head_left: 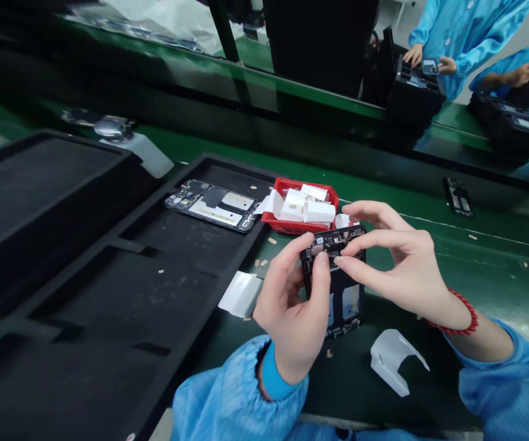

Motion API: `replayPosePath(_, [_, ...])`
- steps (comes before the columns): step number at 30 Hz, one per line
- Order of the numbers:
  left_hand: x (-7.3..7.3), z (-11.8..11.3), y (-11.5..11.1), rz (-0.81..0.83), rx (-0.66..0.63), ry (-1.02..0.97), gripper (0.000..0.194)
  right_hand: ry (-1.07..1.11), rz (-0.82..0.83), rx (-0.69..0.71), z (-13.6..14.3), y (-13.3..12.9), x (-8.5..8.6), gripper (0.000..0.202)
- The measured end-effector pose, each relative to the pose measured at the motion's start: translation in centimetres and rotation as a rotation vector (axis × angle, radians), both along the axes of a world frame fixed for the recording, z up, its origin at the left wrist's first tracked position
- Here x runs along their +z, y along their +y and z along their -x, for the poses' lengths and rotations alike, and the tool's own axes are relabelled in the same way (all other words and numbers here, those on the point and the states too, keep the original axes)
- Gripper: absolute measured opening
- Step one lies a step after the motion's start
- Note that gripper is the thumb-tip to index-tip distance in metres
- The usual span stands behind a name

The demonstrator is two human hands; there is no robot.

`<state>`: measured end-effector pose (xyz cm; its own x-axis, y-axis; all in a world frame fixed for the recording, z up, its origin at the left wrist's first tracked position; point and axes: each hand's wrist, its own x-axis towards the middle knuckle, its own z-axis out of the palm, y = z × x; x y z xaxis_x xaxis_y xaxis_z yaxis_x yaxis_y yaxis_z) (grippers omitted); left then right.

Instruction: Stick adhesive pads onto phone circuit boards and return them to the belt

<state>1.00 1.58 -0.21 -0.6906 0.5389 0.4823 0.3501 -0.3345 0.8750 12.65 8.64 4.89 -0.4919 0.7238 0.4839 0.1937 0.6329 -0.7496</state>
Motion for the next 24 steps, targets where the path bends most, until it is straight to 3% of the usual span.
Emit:
replayPosePath(10, [0.6, -0.4, -0.3, -0.048, 0.076, 0.003, 0.024, 0.072, 0.004, -0.038, 0.7, -1.0, -0.3, 0.014])
replayPosePath(18, [0.9, -0.9, -0.5, -0.065, 0.179, -0.105, 0.022, 0.14, -0.05, -0.093, 1.7, -1.9, -0.5, 0.016])
replayPosePath(24, [0.9, -1.0, -0.5, -0.075, 0.161, -0.083, 0.026, 0.175, -0.039, -0.106, 2.0, -2.2, -0.5, 0.018])
